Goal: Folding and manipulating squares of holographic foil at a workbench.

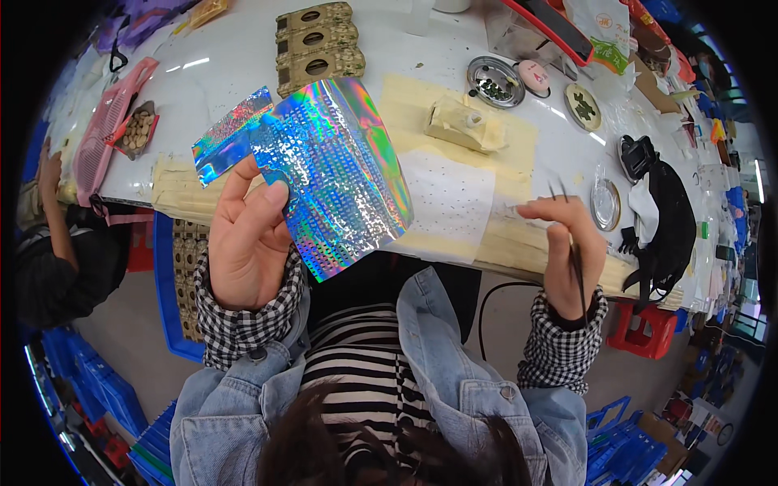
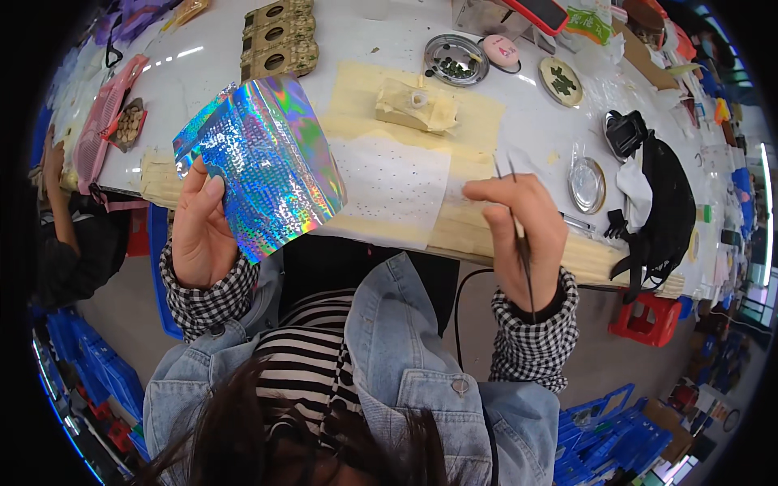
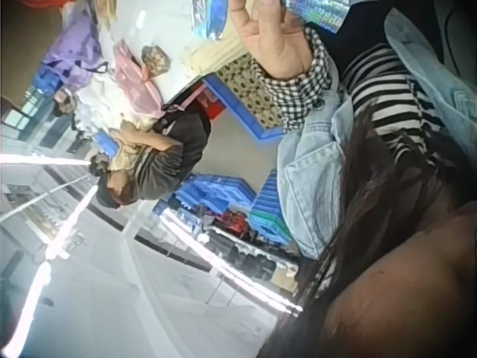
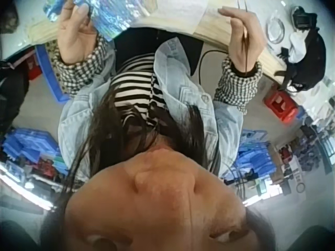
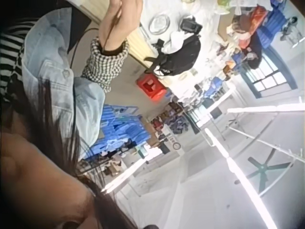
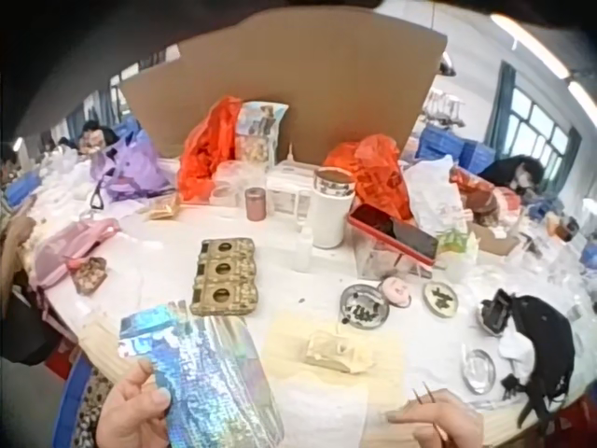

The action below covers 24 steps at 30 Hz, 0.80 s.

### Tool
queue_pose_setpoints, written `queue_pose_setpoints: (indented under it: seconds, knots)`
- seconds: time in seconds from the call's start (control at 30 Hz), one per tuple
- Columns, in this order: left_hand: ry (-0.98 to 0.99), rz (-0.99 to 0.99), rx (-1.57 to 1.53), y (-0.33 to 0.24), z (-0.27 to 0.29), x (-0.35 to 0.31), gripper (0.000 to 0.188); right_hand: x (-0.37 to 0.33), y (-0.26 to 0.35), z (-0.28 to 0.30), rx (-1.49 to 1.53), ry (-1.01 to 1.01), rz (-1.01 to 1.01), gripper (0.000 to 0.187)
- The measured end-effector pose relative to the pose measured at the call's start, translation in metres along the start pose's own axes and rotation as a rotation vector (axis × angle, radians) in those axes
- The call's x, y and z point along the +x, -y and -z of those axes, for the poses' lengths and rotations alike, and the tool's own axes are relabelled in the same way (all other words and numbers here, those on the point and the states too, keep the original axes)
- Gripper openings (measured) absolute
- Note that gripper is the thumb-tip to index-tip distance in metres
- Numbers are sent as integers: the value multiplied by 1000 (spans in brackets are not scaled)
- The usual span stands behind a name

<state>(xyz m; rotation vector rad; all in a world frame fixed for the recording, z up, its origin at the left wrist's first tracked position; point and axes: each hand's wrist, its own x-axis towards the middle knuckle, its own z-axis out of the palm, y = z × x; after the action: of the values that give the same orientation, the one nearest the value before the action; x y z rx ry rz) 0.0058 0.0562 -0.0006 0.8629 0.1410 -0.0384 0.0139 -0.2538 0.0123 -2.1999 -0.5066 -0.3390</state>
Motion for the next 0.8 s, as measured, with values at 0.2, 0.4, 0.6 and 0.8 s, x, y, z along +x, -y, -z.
queue_pose_setpoints:
  seconds: [0.2,0.4,0.6,0.8]
  knots:
    - [14,-6,-16,0,-2,-7,40,84,-33,36,-150,-144,191,12]
    - [-10,-8,-18,-3,-2,-16,36,210,-125,54,-501,30,283,39]
    - [-11,0,-37,-3,2,-26,34,251,-153,40,-613,100,141,51]
    - [-15,21,-58,-5,-7,-31,35,268,-165,39,-582,164,145,53]
